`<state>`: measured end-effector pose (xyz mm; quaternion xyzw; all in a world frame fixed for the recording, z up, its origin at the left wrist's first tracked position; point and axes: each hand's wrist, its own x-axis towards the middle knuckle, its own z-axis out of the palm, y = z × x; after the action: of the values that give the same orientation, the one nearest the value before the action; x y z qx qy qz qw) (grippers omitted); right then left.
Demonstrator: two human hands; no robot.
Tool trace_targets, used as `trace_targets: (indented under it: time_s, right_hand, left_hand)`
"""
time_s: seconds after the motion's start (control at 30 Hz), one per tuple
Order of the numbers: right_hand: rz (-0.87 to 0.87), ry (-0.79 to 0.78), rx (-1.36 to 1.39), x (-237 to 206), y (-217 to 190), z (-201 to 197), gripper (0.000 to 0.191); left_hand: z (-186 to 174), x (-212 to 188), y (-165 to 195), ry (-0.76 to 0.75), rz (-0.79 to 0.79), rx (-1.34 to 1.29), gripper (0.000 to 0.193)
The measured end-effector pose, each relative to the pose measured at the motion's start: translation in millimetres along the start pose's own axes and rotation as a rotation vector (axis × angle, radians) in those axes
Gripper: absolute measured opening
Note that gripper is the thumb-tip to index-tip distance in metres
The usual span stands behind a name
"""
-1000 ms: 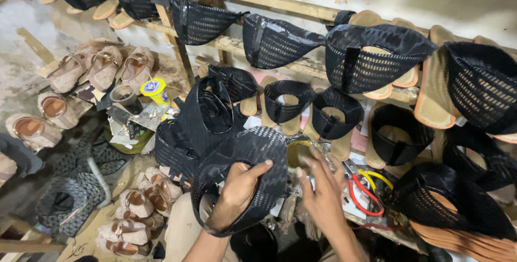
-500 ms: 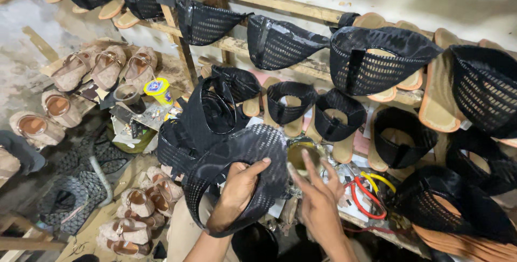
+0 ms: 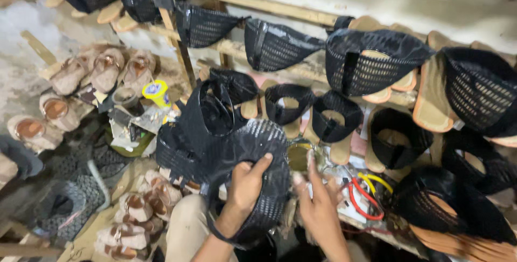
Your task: The person holds a black mesh shoe upper in one hand and, using their fingers, spreads adhesive from a small pot onto the upper's edge, working around the surface. They then set the glued upper on the workbench with other uppers and pick up another piece to continue applying glue.
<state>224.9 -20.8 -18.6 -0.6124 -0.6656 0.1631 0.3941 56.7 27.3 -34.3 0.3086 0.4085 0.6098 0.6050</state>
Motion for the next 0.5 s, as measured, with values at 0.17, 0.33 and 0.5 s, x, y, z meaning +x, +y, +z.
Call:
trace_targets:
  time_s: [0.17,0.33,0.5]
  right_hand:
    - [0.233,-0.185,0.46,6.1,1.4,7.7,0.09]
    - [-0.022,-0.123,-0.153,26.6,5.4,-8.4,0.067]
    - [-0.288,-0.055,-0.573,44.6,0.1,-14.3,0.039]
  left_hand:
    - [2.8,-4.1,-6.6,-0.043,-0.119,-0.022,0.025]
    - [-13.4,-4.1,-19.8,0.019,-0.051,-0.005,0.03]
    - [-27.4,0.1,-29.8,0.077,-0.227,-0.243,0.044]
